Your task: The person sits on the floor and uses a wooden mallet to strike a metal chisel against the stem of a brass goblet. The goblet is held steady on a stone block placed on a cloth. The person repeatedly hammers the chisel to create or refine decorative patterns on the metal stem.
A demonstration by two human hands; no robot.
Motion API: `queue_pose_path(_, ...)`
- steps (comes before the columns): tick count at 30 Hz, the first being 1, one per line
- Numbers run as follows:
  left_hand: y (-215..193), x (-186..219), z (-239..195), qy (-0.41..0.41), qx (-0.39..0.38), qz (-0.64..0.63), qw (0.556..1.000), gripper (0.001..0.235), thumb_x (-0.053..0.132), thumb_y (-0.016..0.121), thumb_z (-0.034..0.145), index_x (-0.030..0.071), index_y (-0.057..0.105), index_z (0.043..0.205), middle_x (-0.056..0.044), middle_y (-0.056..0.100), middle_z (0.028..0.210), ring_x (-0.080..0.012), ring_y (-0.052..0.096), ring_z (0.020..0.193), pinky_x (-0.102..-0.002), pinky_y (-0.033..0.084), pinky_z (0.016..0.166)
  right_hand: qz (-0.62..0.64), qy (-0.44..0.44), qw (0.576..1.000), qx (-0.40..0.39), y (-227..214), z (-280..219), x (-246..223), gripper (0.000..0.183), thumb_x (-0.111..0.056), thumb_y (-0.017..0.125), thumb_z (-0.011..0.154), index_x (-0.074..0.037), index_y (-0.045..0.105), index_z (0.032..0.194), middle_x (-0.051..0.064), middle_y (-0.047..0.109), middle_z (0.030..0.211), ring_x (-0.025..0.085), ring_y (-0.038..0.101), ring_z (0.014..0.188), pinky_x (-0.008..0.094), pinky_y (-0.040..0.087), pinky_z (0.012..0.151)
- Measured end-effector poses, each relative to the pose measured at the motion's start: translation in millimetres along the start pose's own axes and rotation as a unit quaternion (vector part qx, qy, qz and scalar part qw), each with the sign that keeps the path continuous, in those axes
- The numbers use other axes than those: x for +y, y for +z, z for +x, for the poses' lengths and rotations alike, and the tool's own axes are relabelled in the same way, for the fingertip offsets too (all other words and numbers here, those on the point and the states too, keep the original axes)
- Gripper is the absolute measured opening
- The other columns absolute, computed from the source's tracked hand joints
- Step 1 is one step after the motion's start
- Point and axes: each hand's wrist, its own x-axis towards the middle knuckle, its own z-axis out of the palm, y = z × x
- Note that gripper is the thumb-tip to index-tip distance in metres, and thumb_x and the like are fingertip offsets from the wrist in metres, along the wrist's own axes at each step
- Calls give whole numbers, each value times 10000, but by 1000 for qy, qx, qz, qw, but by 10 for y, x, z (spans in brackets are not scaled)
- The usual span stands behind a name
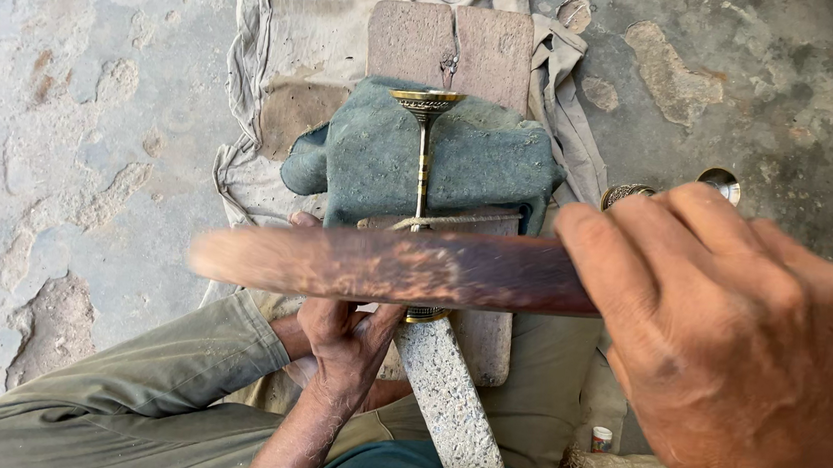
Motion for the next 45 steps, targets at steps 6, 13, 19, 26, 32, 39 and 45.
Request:
queue_pose_path(6, -23, 74, 41, -16, -11, -9, 1000, 224, 71, 795, 903, 2, 633, 1042, -86, 754, 892, -155, 779, 813, -273, 626, 694, 1, 2, 1000, 28, 36, -19, 17, 231, -234, 680, 882, -123, 740, 1076, -14, 668, 764, 147, 663, 773, 304, 528, 596)
queue_pose_path(13, -12, 118, 72, -23, -16, -15, 999, 236, 72, 803, 909, -3, 639, 1061, -78, 746, 924, -154, 775, 823, -282, 636, 717, 36, 13, 999, 6, 66, -37, 30, 236, -177, 695, 832, -116, 718, 1059, -7, 712, 833, 157, 676, 802, 312, 547, 622)
queue_pose_path(19, -20, 96, 54, 10, -11, 14, 1000, 236, 83, 839, 862, 14, 682, 1024, -76, 751, 922, -179, 774, 827, -304, 602, 723, 33, 13, 999, 19, 72, -70, 30, 267, -163, 716, 792, -122, 720, 1055, -18, 715, 826, 162, 688, 825, 320, 556, 641)
queue_pose_path(26, -50, 158, 75, -5, -25, 14, 1000, 221, 66, 820, 874, 8, 678, 1032, -77, 737, 937, -179, 776, 843, -298, 615, 721, 64, 8, 997, 42, 126, -90, 85, 315, -106, 715, 806, -66, 725, 1119, 42, 727, 866, 181, 687, 825, 339, 556, 651)
queue_pose_path(32, -60, 136, 54, -4, -32, 29, 999, 196, 69, 807, 876, 18, 681, 1016, -63, 741, 903, -166, 773, 817, -291, 598, 717, 83, 5, 995, 45, 180, -131, 126, 343, -74, 732, 749, -26, 720, 1088, 85, 735, 862, 213, 704, 801, 358, 569, 644)
queue_pose_path(39, -10, 45, -30, 23, -11, -40, 999, 292, 83, 827, 919, -19, 606, 1079, -98, 714, 1010, -174, 742, 911, -292, 615, 784, 129, 32, 991, -34, 128, -54, 138, 340, -178, 773, 747, -84, 708, 1066, 44, 727, 851, 190, 705, 812, 343, 573, 664)
queue_pose_path(45, -20, 38, -2, -35, -14, -12, 999, 248, 66, 817, 872, -12, 654, 1041, -77, 754, 927, -147, 766, 839, -266, 624, 718, 214, 14, 972, 100, 179, -120, 201, 455, -48, 810, 669, -23, 685, 1106, 97, 719, 886, 230, 706, 783, 383, 564, 660)
